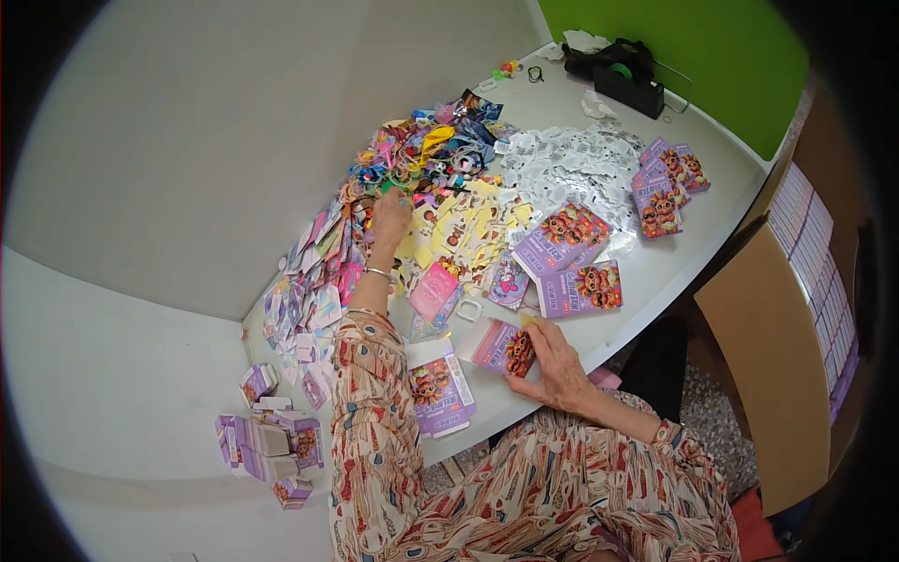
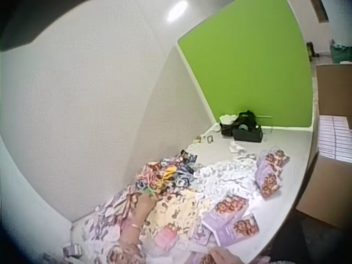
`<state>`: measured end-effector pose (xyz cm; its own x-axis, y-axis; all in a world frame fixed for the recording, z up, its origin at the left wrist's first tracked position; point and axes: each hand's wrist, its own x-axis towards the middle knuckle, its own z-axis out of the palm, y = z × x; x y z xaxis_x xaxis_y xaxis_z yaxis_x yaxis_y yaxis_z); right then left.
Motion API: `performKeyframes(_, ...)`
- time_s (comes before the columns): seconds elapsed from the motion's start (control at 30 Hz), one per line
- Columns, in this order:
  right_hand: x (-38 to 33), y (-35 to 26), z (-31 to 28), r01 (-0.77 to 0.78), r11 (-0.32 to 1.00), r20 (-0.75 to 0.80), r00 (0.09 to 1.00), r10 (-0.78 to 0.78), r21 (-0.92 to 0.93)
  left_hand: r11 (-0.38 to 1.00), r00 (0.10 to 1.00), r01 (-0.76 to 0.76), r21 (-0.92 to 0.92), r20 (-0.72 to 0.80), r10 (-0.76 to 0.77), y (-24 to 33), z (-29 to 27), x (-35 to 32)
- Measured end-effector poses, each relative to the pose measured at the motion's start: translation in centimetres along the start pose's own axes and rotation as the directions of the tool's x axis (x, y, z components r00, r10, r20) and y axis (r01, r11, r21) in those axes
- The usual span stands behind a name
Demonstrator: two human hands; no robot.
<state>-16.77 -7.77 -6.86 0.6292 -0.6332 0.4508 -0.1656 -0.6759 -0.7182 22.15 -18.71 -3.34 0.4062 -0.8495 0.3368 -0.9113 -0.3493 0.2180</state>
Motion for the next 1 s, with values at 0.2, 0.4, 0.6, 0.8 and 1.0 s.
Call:
performKeyframes(0.2,0.1,-0.2,0.0,0.002,1.000,0.001,1.000,-0.002,0.016,0.987,0.976,-0.140,0.084,-0.155,0.152,-0.4,1.5,-0.8)
performKeyframes(0.4,-0.2,0.1,0.0,0.013,1.000,-0.012,1.000,-0.013,-0.009,0.998,0.997,-0.057,-0.039,0.043,0.058,0.1,1.0,0.3)
performKeyframes(0.6,-0.2,0.0,0.0,0.008,1.000,-0.011,1.000,-0.008,-0.003,0.982,0.994,-0.092,-0.165,-0.067,0.082,-0.2,-0.3,-0.1)
performKeyframes(0.8,0.4,-0.4,0.3,0.025,1.000,-0.023,0.999,-0.025,0.013,0.943,0.994,-0.049,-0.330,-0.104,0.015,-2.1,-5.3,-1.7)
performKeyframes(1.0,0.7,-0.3,0.2,-0.042,0.998,-0.010,0.999,0.042,-0.040,0.300,0.933,0.353,-0.886,0.358,-0.041,3.7,-11.3,-6.6)
